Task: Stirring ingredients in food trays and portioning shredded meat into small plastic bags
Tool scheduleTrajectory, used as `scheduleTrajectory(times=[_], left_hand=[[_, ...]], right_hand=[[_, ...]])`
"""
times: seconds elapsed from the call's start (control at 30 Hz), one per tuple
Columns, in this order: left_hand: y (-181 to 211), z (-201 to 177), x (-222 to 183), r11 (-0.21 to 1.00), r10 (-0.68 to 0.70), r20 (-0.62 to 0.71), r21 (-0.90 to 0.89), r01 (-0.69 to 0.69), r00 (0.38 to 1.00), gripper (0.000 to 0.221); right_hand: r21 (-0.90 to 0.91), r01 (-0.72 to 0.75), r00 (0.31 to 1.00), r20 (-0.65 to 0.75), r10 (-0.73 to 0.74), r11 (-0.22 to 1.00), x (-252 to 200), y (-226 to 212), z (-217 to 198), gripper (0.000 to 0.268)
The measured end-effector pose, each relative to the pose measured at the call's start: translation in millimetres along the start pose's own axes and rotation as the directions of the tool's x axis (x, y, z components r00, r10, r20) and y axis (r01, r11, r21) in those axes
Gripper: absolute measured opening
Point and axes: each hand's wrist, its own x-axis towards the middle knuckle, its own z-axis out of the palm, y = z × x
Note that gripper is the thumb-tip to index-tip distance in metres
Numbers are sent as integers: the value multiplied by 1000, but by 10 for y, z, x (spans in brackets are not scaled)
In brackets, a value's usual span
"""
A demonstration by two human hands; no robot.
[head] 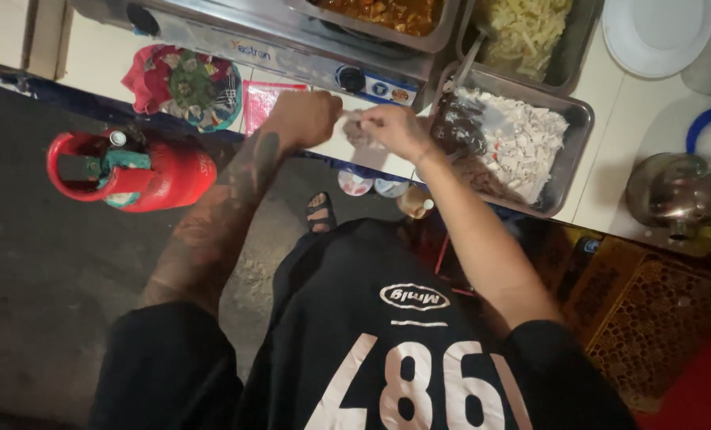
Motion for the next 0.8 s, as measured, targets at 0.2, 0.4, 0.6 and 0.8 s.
scheduleTrajectory(times=[0.2, 0.4, 0.6, 0.8], left_hand=[[204, -1016, -288, 992, -49, 120, -114, 63, 992, 31], [20, -1098, -348, 989, 42, -147, -134, -62, 988, 22], [-22, -1244, -637, 651, 38, -117, -751, -114, 992, 13], [-148, 1298, 851, -509, -297, -219, -787, -348, 929, 15]], right_hand=[[35, 166, 985, 46, -167, 986, -8, -399, -551, 22], [62, -41, 989, 146, 31, 997, -69, -907, -983, 27], [321, -203, 968, 209, 140, 925, -145, -1377, -1339, 16], [946, -151, 939, 46, 341, 286, 221, -1090, -668, 23]])
